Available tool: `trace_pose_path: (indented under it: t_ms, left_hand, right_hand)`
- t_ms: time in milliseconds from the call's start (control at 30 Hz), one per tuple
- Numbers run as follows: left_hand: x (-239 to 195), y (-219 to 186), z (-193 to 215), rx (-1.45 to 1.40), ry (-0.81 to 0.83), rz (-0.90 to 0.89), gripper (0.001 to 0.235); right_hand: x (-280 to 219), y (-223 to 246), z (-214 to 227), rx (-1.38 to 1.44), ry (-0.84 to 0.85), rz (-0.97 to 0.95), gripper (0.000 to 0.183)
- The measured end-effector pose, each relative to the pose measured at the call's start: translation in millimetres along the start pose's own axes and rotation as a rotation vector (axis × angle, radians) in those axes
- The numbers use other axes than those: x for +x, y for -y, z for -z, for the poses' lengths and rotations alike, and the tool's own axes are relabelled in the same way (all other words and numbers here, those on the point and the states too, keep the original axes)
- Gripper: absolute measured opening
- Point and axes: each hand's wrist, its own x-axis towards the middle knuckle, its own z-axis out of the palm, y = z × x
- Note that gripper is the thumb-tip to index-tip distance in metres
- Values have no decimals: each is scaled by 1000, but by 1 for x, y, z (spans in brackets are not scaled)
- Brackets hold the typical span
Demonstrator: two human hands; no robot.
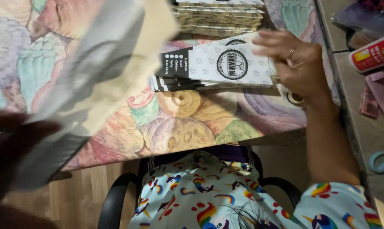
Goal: The person folds rectangular paper packages labeled 'Shawarma' on a table. They pick up a package, fold the top flap down, and press it flat, repeating this process for multiple packages. The person stacks the folded packages on the table.
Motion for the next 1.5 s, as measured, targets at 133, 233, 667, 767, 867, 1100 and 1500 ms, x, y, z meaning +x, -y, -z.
trace_pose_path:
  t_ms: [133, 233, 667, 767, 867, 1100, 1500]
  left_hand:
    - [30, -27, -29, -173, -86, -24, 41]
    - [52, -43, -43, -414, -226, 144, 33]
    - [20, 71, -94, -459, -218, 575, 17]
    - [33, 55, -79, -432, -256, 440, 14]
    - [58, 18, -55, -406, -293, 301, 10]
    - [105, -32, -46, -358, -355, 16, 4]
    - [209, -113, -178, -176, -597, -383, 20]
  right_hand:
    - [31, 34, -16, 384, -94, 36, 40]
    - [41, 30, -36, 449, -136, 77, 69]
    - [-26, -79, 12, 194, -164, 39, 15]
    - [-33, -72, 8, 209, -49, -23, 38]
    - [-38, -82, 1, 48, 26, -18, 24]
    - [-17, -41, 13, -85, 27, -148, 23]
    - [3, -107, 28, -41, -284, -164, 17]
